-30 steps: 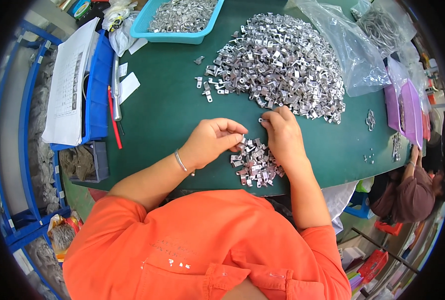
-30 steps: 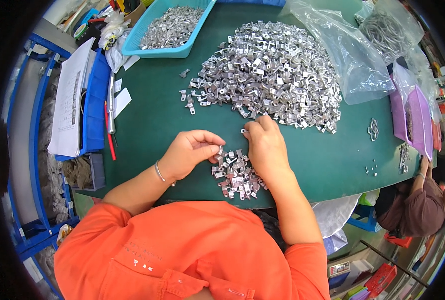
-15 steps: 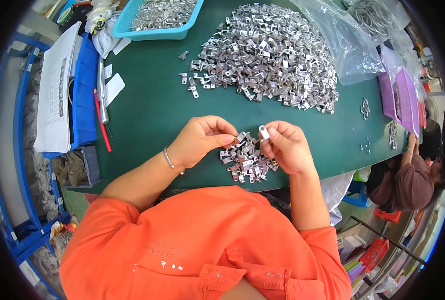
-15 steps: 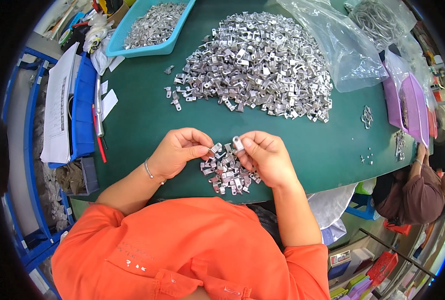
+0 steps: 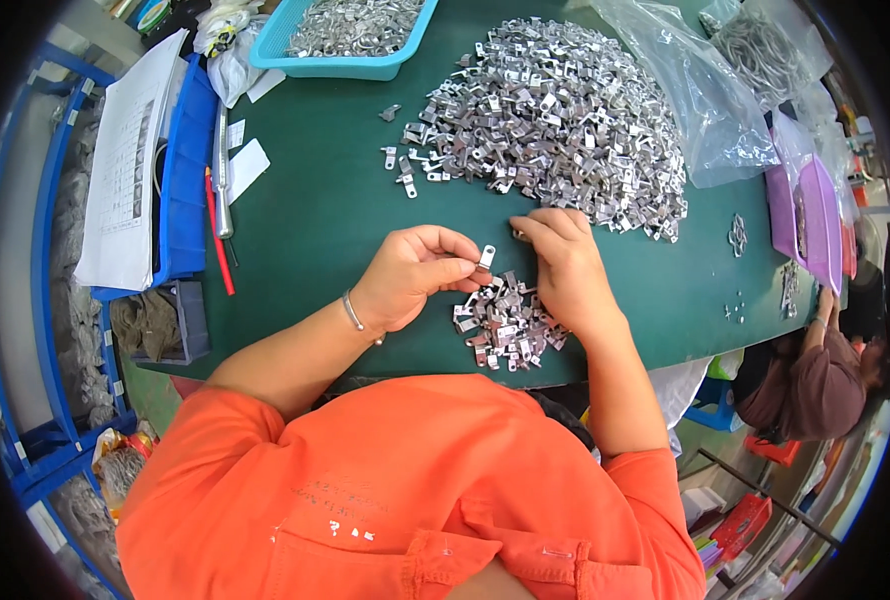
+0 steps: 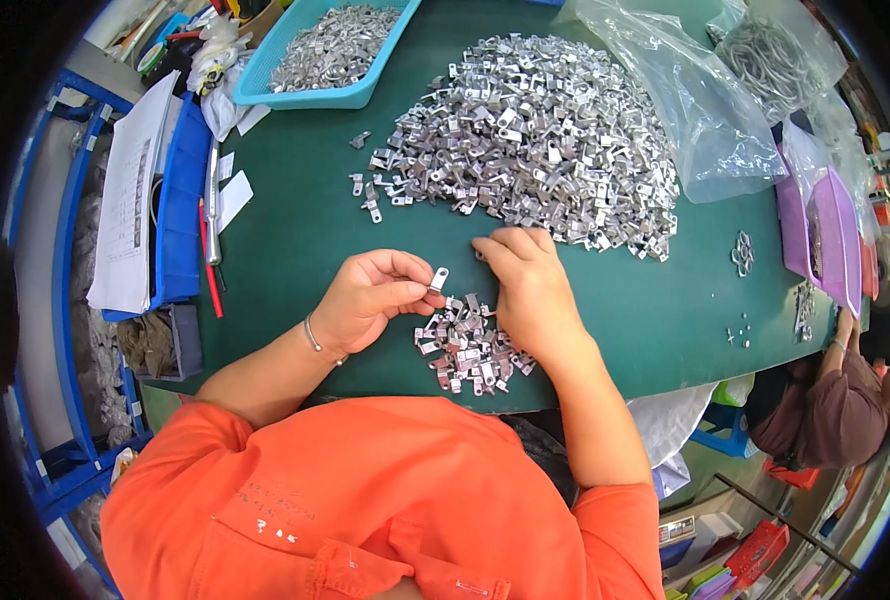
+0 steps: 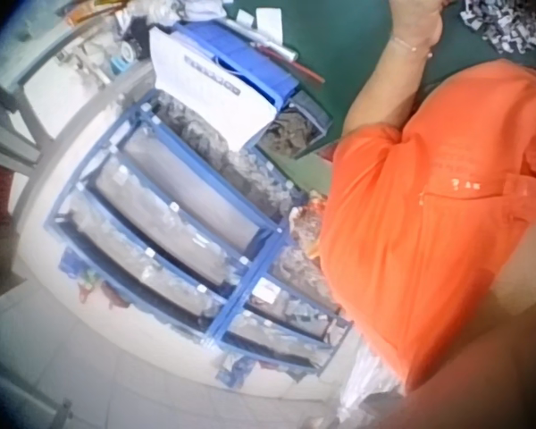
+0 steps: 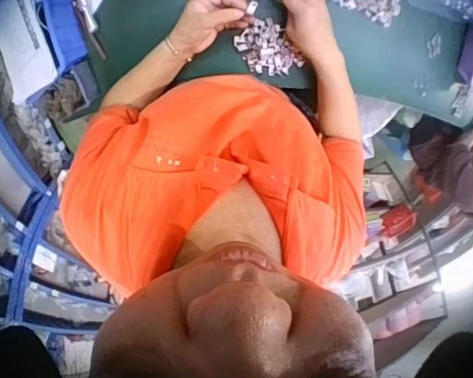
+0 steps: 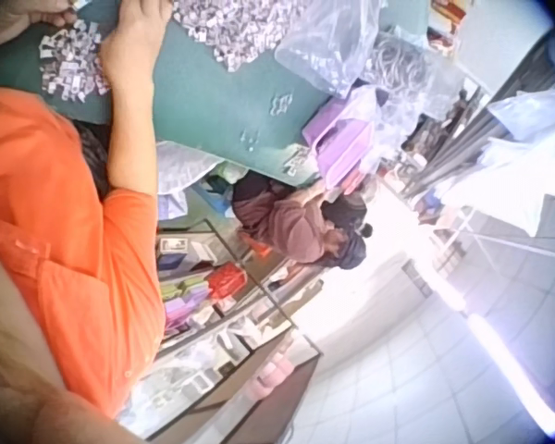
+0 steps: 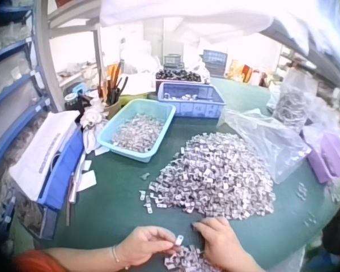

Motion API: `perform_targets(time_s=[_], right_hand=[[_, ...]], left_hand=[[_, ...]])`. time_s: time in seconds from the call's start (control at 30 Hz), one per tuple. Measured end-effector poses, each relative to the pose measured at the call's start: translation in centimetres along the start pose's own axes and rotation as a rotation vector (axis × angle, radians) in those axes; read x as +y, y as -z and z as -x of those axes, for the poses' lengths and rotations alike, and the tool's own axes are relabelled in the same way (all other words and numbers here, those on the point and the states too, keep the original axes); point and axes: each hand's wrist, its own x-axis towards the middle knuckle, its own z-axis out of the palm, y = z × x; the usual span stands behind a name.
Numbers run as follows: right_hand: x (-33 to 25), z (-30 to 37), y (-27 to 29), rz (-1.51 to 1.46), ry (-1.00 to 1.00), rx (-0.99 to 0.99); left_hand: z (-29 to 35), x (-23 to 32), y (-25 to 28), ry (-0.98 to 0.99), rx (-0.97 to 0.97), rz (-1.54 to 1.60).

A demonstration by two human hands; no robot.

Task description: The person repeatedly picks up small metal brackets and screws from a large pile on a green table, inserts the screws into the brackets, and places the assembled units into a light blue basket. The task involves continuous manual assembly of small hardware components.

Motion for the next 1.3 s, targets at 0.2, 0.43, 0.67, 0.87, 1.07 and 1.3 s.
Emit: perform_targets(time_s=[0.2, 0.43, 0.67, 0.87, 1.07, 1.3], right_hand=[[0.1, 1.5, 0.7, -0.054, -0.14, 0.058], [0.2, 3.1, 0.3, -0.184, -0.285, 0.184], [-1.6, 4.3, 1.2, -0.814, -0.576, 0.069], [-1.8, 1.6, 0.4, -0.198, -0.162, 0.105], [-1.3, 1.7, -0.7, -0.181, -0.194, 0.181], [-2.0, 3.4, -0.5, -0.574, -0.356, 0.218]], left_hand=[[-0.2, -0.1, -0.4, -0.021, -0.004, -0.04], [0.0, 0.0, -0.6, -0.044, -0.022, -0.042], [-0.1, -0.2, -0.3, -0.056, -0.049, -0.018], [-0.2, -0.7, -0.1, -0.132, -0.074, -0.045], [-0.1, -0.3, -0.3, -0.09, -0.056, 0.0], [-0.2, -0.4, -0.5, -0.136, -0.07, -0.007]])
